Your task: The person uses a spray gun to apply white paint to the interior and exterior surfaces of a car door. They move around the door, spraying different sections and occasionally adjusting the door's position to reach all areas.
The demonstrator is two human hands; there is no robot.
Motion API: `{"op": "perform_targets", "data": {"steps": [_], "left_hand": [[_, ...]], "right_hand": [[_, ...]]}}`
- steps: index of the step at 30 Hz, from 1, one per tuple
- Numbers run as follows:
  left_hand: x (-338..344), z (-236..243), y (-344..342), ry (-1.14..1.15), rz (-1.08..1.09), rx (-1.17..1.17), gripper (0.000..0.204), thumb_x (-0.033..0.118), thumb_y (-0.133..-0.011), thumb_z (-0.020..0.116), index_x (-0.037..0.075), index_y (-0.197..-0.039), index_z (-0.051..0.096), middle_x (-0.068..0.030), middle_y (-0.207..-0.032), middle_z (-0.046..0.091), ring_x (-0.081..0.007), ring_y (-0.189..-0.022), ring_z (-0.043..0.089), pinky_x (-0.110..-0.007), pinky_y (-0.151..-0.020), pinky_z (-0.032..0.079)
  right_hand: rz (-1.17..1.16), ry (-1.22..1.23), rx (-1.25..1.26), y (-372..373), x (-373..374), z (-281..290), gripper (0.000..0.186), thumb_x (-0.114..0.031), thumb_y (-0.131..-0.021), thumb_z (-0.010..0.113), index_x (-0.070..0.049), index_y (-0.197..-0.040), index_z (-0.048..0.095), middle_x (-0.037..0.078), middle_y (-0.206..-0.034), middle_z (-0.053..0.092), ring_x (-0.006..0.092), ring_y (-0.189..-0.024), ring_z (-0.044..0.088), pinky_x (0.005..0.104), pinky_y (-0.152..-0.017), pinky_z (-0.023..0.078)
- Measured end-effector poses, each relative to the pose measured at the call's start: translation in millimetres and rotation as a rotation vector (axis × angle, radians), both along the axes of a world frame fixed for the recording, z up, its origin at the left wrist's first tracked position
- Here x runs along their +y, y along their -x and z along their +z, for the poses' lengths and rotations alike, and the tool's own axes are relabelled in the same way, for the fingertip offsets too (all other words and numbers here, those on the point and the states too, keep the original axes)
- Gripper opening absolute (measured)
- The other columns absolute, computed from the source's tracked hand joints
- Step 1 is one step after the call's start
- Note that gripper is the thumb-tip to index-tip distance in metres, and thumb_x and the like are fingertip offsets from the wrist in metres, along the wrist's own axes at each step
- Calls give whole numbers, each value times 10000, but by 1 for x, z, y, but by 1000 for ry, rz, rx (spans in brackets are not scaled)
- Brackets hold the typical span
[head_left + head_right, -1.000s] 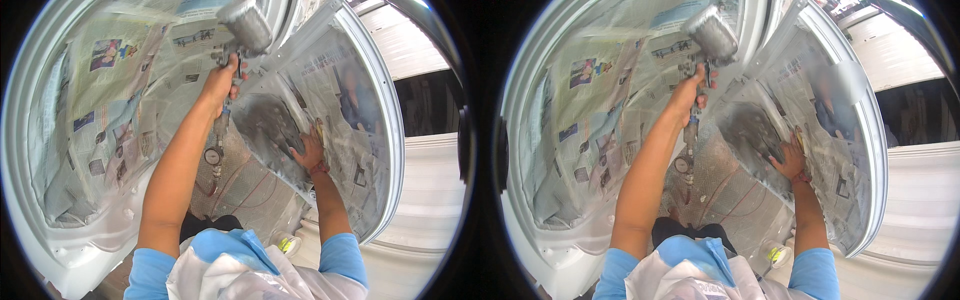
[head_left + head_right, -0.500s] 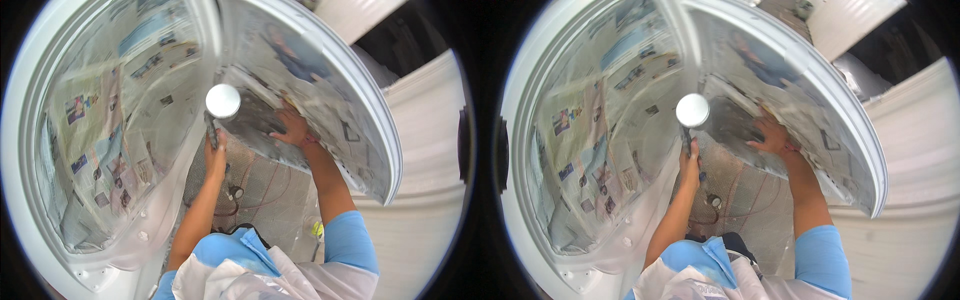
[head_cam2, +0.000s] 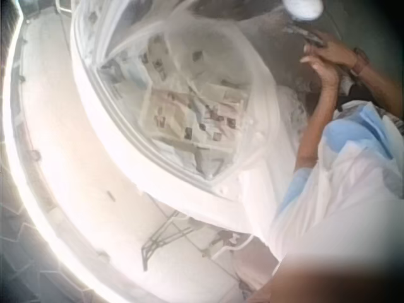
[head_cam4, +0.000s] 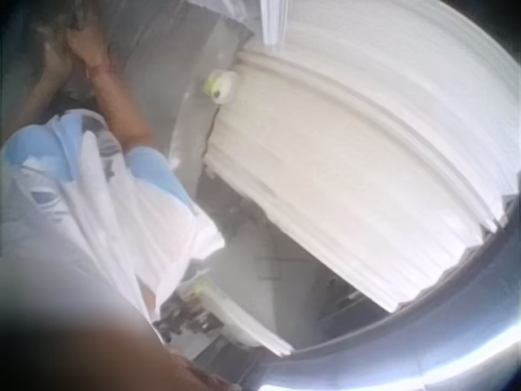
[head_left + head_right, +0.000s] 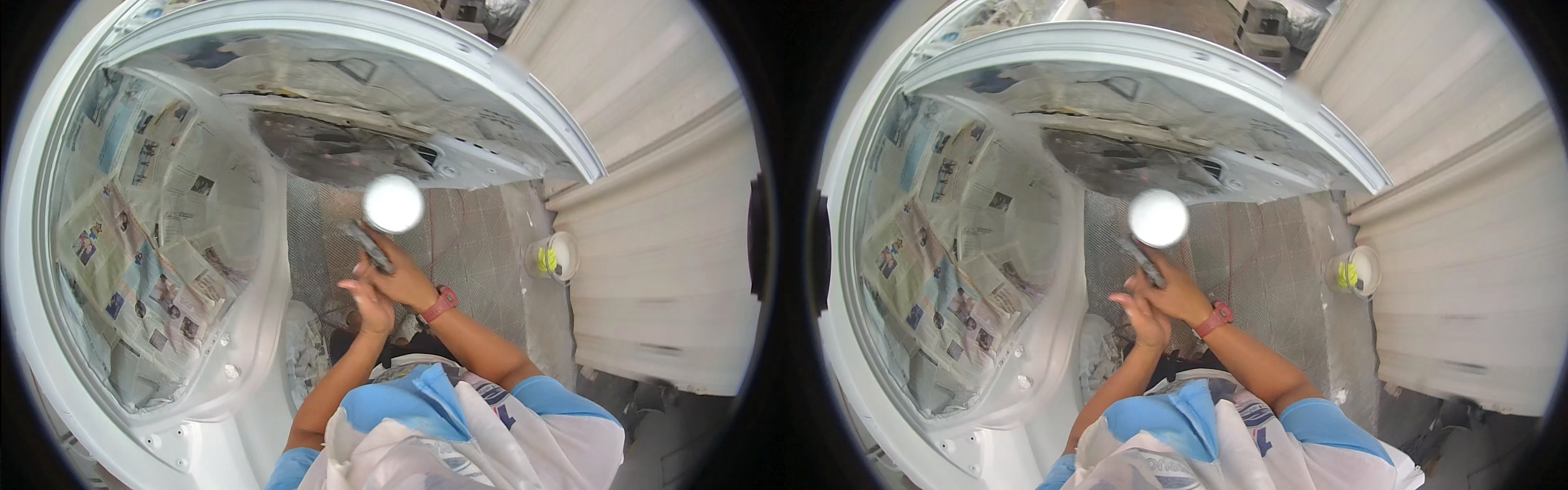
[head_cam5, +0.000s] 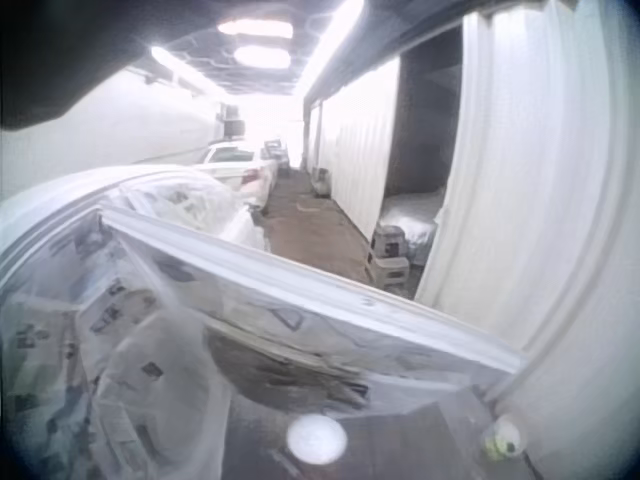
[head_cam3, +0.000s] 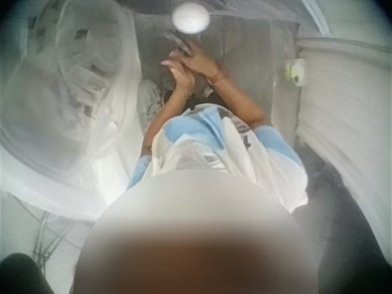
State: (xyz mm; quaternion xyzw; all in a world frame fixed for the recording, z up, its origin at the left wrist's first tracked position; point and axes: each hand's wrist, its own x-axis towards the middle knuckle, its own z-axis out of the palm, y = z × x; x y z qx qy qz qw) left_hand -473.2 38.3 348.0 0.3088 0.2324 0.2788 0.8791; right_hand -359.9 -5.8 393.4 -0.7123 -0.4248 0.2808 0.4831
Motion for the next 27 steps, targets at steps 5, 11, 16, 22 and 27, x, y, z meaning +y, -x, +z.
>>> {"op": "perform_targets", "data": {"steps": [5, 11, 16, 22, 27], "left_hand": [[12, 18, -9, -685, -721, 550, 1029, 753, -1092, 371, -43, -1729, 234, -237, -1794, 281, -445, -1607, 366, -499, -1295, 345], [121, 25, -134, -1936, -169, 676, 886, 618, -1118, 463, -57, -1680, 345, -300, -1754, 318, -473, -1642, 277, -607, -1368, 129], [139, 5, -123, -1799, -347, 599, 867, 630, -1125, 429, -65, -1644, 408, -320, -1646, 463, -471, -1640, 283, -667, -1358, 82], [158, 14, -130, -2025, -245, 579, 883, 602, -1093, 508, 193, -1789, 151, -65, -1858, 161, -344, -1710, 122, -640, -1369, 74], [173, 11, -146, -2090, -109, 368, 886, 626, -1095, 494, 168, -1781, 168, -102, -1853, 161, -409, -1702, 102, -676, -1357, 78]], "right_hand": [[-368, 35, 2, 16, -114, -6, 811, -347, -1091, 677, -48, -1739, 292, 260, -1682, 475, 378, -1397, 607, 458, -1165, 476], [-593, 41, 179, 51, -205, -26, 815, -373, -1106, 627, -43, -1754, 260, 214, -1428, 668, 199, -947, 678, 360, -853, 590], [-590, 148, 162, 82, -197, -74, 938, -651, -1085, 524, -30, -1744, 281, 202, -1392, 677, 248, -1093, 693, 397, -952, 561], [-293, -228, 272, 80, -100, -58, 1195, -875, -942, 583, -45, -1750, 290, 159, -1634, 530, 196, -1176, 685, 282, -827, 525], [-74, -106, 217, 51, -25, 28, 1233, -953, -910, 487, -33, -1721, 362, 102, -1369, 645, 106, -942, 654, 230, -649, 460]]}}
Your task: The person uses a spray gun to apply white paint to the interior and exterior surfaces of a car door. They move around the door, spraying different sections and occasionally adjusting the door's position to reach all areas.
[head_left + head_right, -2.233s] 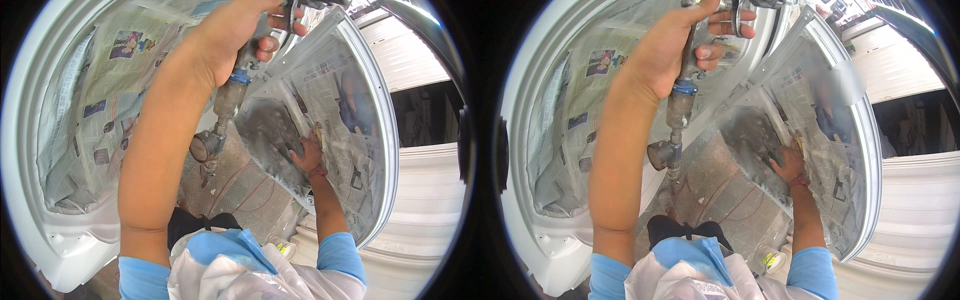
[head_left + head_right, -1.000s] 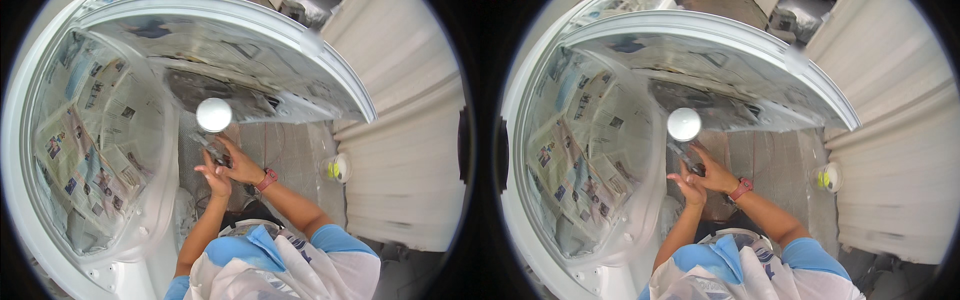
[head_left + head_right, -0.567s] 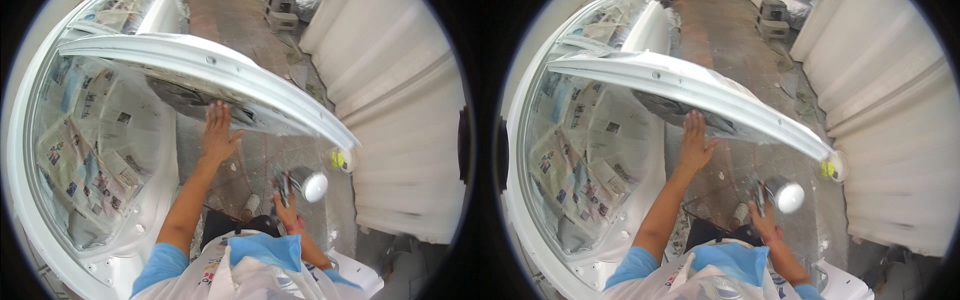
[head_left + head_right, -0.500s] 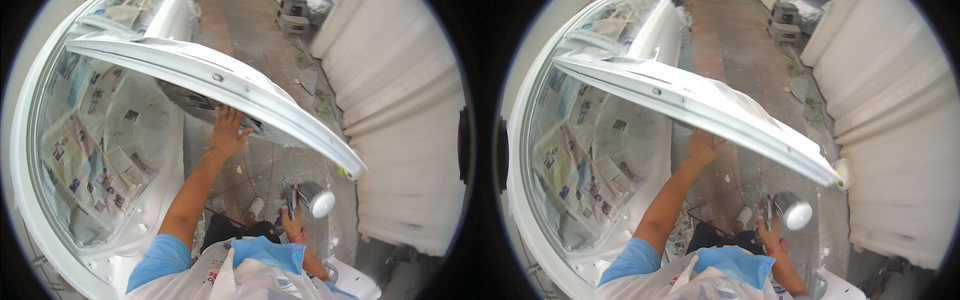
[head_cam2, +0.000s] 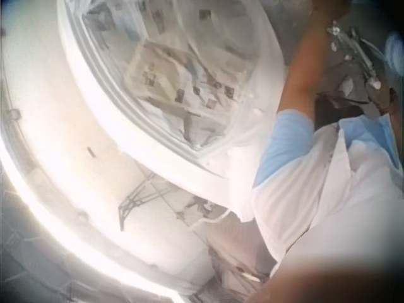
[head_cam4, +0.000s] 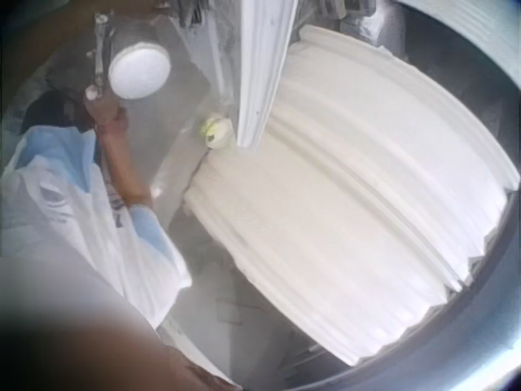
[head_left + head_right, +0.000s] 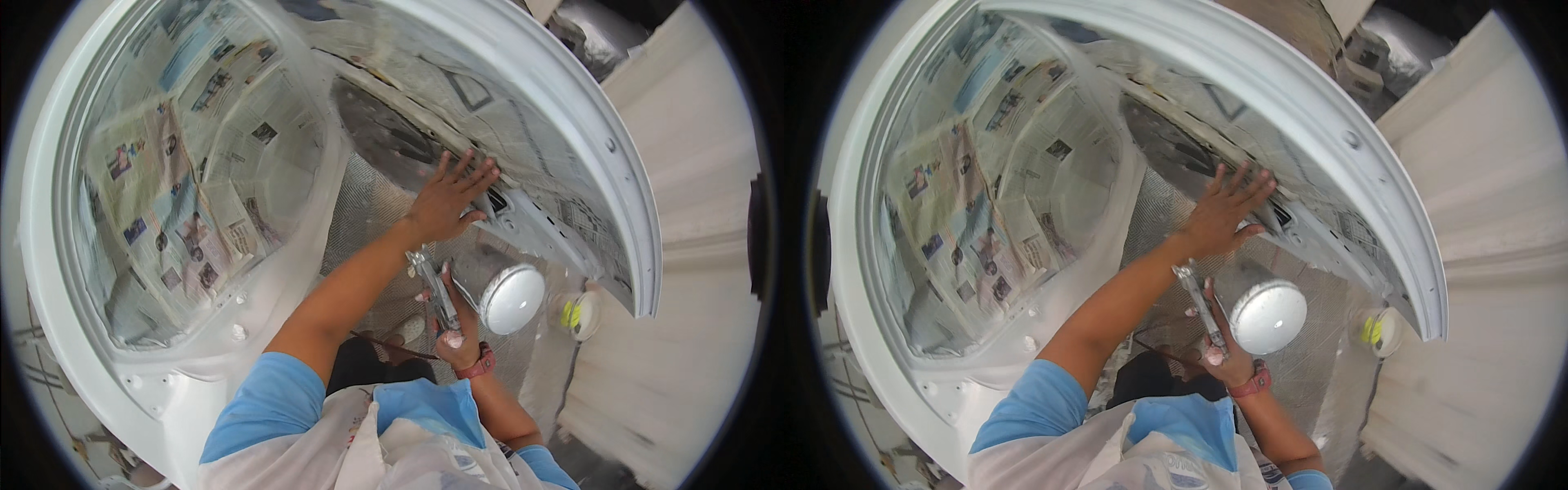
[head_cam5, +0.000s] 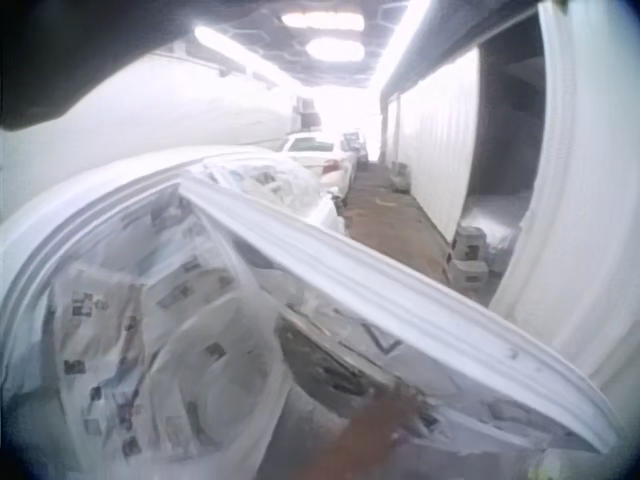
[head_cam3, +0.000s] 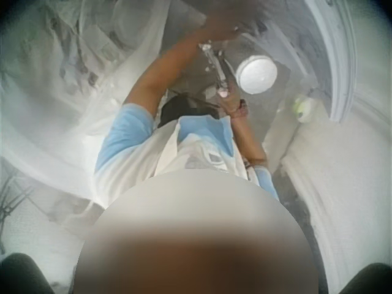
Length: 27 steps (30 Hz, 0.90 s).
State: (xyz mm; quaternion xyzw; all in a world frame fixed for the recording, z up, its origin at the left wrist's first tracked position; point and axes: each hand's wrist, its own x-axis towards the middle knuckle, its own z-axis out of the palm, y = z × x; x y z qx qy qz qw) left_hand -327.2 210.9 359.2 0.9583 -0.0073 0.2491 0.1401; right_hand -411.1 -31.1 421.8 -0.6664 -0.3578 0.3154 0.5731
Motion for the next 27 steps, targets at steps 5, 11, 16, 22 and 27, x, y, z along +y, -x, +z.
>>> {"op": "perform_targets", "data": {"steps": [5, 11, 16, 22, 27], "left_hand": [[43, -6, -19, 123, 184, 23, 979, 646, -1004, 589, 226, -1790, 183, -92, -1863, 148, -394, -1713, 91, -690, -1345, 53], [74, 9, 25, 1853, -501, -442, 1012, 811, -983, 488, 209, -1765, 262, -122, -1833, 224, -383, -1684, 205, -641, -1339, 188], [132, -13, 11, 678, 191, 69, 982, 770, -993, 491, 203, -1763, 267, -122, -1832, 231, -376, -1685, 203, -638, -1341, 176], [177, -37, -5, 490, 220, 213, 947, 721, -1005, 494, 195, -1760, 272, -121, -1830, 238, -369, -1688, 200, -634, -1345, 162], [187, -39, -10, 442, 192, 258, 918, 680, -1015, 497, 188, -1758, 277, -120, -1829, 245, -362, -1689, 197, -631, -1347, 150]], "right_hand": [[215, -80, -475, -39, 82, 80, 881, -666, -1070, 514, 44, -1591, 497, 220, -1421, 691, 312, -1241, 691, 401, -1014, 528], [195, -212, -564, -43, 222, 92, 525, -331, -1104, 621, 27, -1488, 629, 276, -1446, 675, 487, -1359, 623, 521, -1191, 431], [97, -54, -811, -51, 310, 64, 588, -431, -1141, 505, -133, -1648, 508, 191, -1595, 607, 426, -1434, 599, 664, -1276, 261], [34, 96, -951, -69, 370, 37, 613, -500, -1123, 524, -138, -1617, 550, 228, -1436, 686, 458, -1266, 694, 614, -1177, 399], [25, 128, -1049, -81, 405, 31, 621, -502, -1098, 570, -47, -1515, 637, 327, -1207, 752, 532, -1092, 728, 565, -972, 564]]}}
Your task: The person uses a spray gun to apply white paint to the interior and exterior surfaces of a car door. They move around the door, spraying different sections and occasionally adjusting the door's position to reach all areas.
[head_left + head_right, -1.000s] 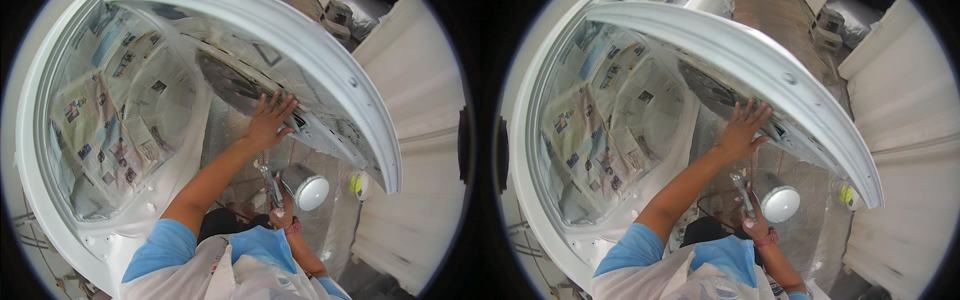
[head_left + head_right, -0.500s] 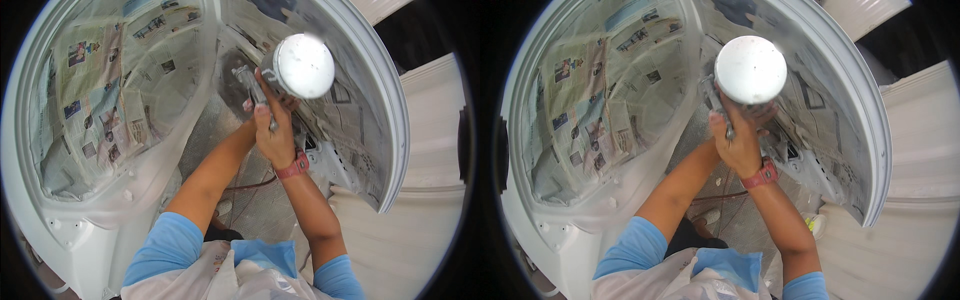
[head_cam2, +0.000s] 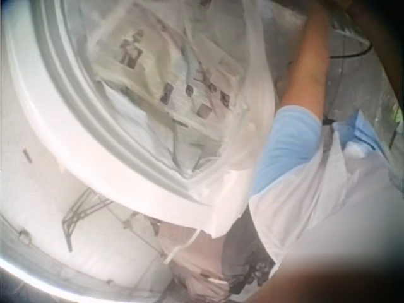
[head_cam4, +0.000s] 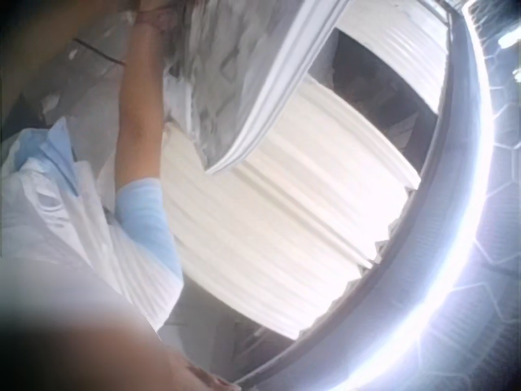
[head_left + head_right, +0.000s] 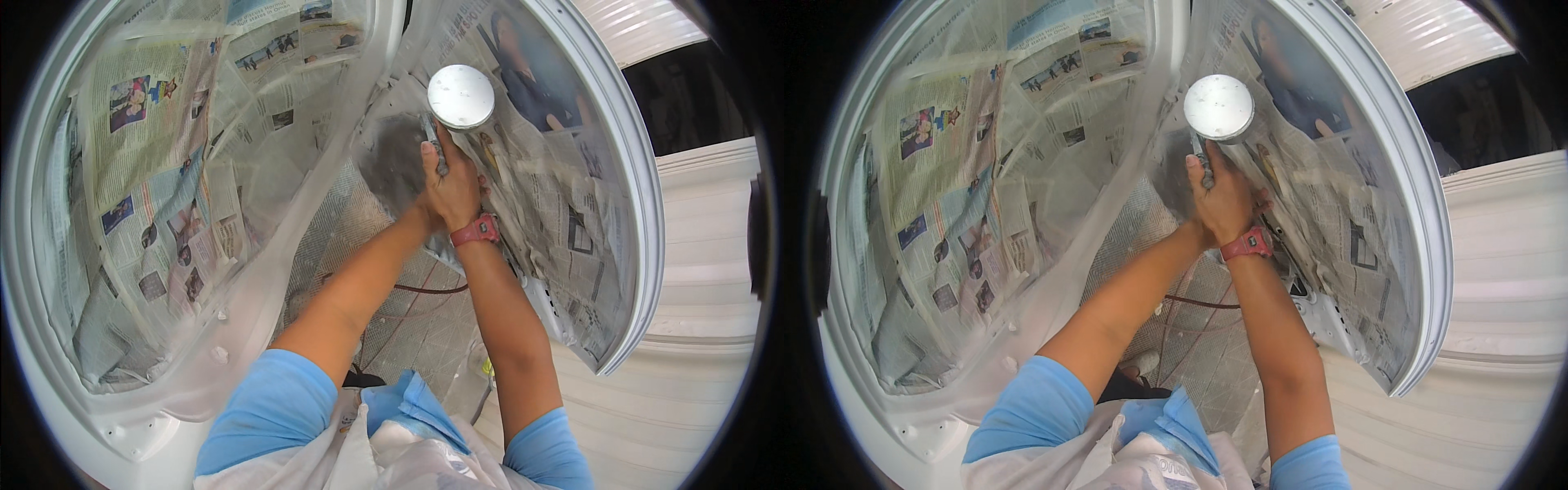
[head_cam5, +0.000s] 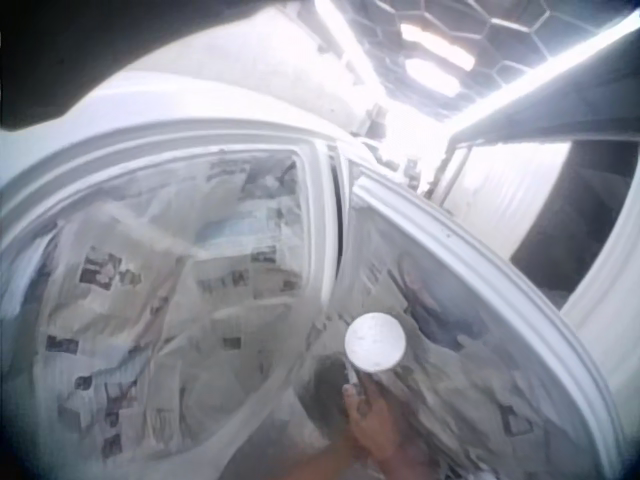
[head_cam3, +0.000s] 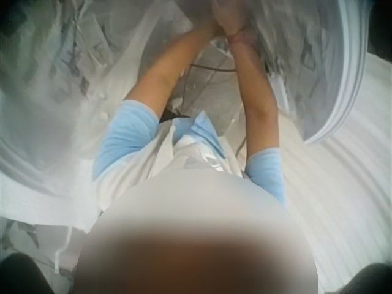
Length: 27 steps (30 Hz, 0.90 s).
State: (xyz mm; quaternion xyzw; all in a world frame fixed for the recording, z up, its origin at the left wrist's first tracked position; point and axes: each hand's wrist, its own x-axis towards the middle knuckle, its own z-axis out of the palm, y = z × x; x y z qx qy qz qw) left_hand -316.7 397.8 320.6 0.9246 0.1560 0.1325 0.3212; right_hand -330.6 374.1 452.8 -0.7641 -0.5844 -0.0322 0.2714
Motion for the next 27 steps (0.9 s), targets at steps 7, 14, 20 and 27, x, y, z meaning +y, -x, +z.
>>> {"op": "perform_targets", "data": {"steps": [7, 14, 20, 27], "left_hand": [[-8, -4, -8, -53, -40, 31, 878, 623, -1030, 501, 179, -1756, 283, -119, -1827, 254, -354, -1692, 194, -626, -1351, 134], [-15, -9, -19, -139, -43, 66, 840, 566, -1044, 505, 170, -1753, 290, -117, -1825, 262, -345, -1694, 190, -622, -1355, 117], [-20, -10, -33, -230, -35, 91, 808, 517, -1056, 509, 162, -1750, 295, -116, -1823, 270, -337, -1696, 187, -619, -1358, 103], [-18, -10, -38, -308, -13, 119, 773, 459, -1071, 513, 153, -1748, 301, -115, -1821, 279, -328, -1698, 184, -614, -1362, 87]], "right_hand": [[-41, -68, -27, -7, 5, -4, 583, -471, -1099, 597, -25, -1470, 662, 342, -1215, 739, 526, -1126, 719, 557, -955, 565], [0, -82, 35, -17, 4, -10, 614, -486, -1100, 601, -43, -1524, 632, 317, -1316, 725, 495, -1234, 698, 512, -1034, 553], [-52, 134, 238, -29, -2, -6, 639, -505, -1108, 581, -58, -1563, 604, 291, -1389, 710, 480, -1313, 670, 488, -1095, 528], [76, -121, 255, -35, -15, -6, 648, -504, -1115, 567, -47, -1573, 591, 298, -1440, 684, 468, -1362, 650, 470, -1150, 494]]}}
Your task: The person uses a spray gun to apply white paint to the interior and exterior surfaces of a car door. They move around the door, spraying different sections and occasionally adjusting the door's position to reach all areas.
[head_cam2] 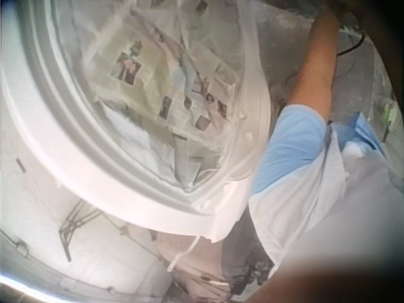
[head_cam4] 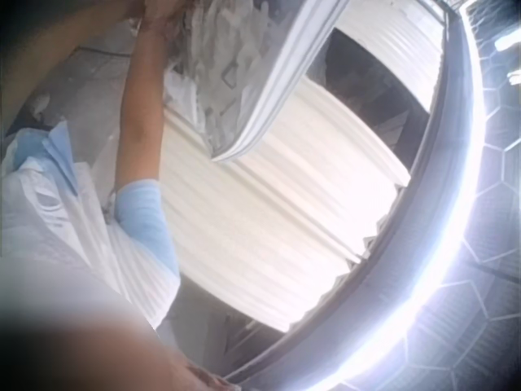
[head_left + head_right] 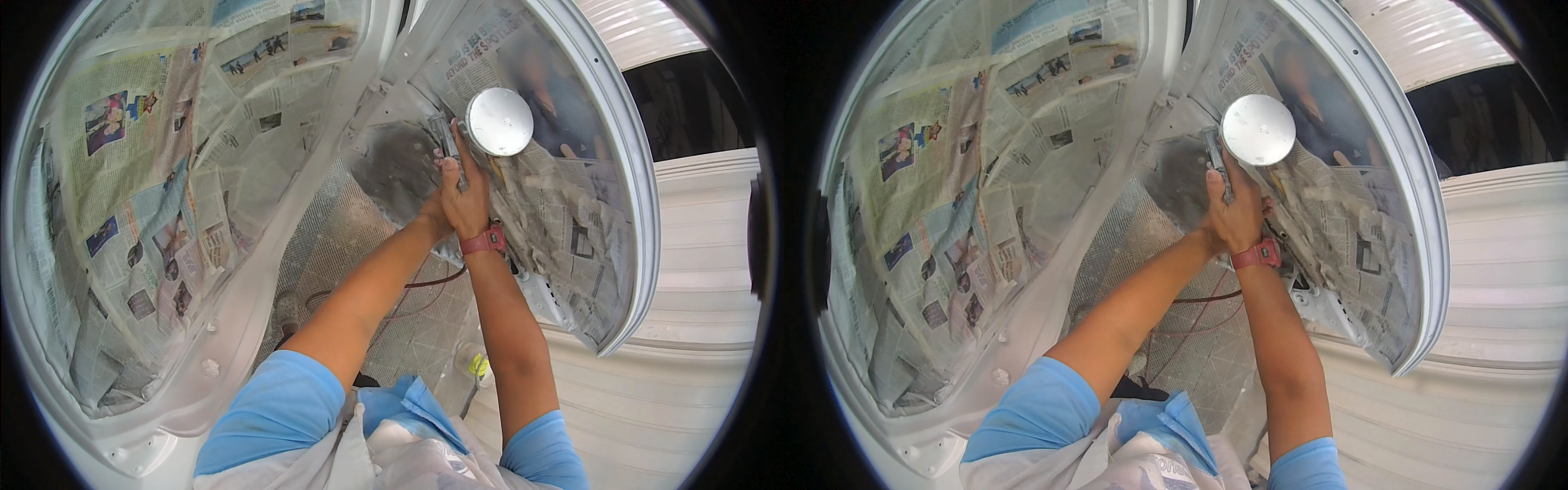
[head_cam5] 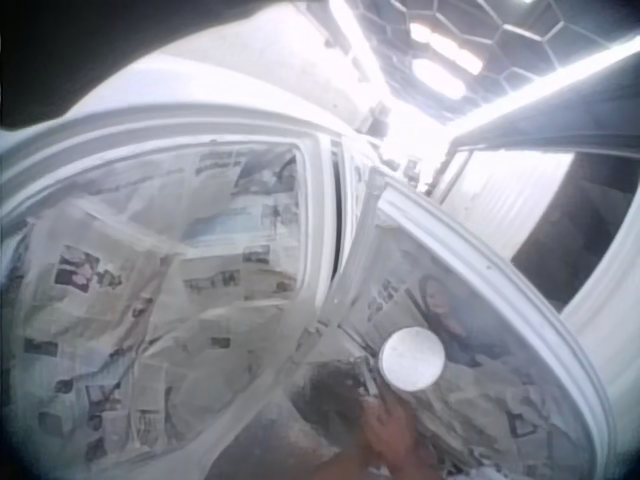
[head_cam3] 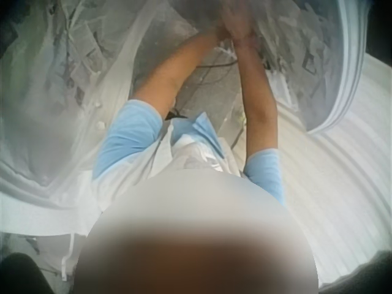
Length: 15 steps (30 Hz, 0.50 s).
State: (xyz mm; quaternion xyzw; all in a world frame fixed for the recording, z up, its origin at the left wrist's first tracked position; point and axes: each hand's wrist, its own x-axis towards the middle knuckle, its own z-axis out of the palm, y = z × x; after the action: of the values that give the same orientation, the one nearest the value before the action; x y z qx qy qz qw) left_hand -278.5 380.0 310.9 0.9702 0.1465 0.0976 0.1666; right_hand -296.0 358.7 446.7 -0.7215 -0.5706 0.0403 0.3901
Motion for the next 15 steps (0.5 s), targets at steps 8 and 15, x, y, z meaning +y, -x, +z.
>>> {"op": "perform_targets", "data": {"steps": [8, 15], "left_hand": [[-4, -6, -4, -79, 42, 45, 734, 394, -1087, 518, 142, -1744, 309, -114, -1819, 289, -318, -1701, 180, -609, -1367, 68], [-16, -4, -21, -383, 338, 149, 703, 337, -1102, 522, 133, -1742, 315, -113, -1817, 298, -309, -1704, 176, -605, -1371, 51]], "right_hand": [[-53, 181, -103, 3, 4, -3, 619, -471, -1110, 583, -35, -1548, 612, 298, -1390, 709, 466, -1334, 667, 491, -1131, 505], [-22, -20, -202, 22, -9, 40, 631, -485, -1112, 578, -42, -1561, 602, 299, -1395, 705, 457, -1314, 682, 479, -1111, 520]]}}
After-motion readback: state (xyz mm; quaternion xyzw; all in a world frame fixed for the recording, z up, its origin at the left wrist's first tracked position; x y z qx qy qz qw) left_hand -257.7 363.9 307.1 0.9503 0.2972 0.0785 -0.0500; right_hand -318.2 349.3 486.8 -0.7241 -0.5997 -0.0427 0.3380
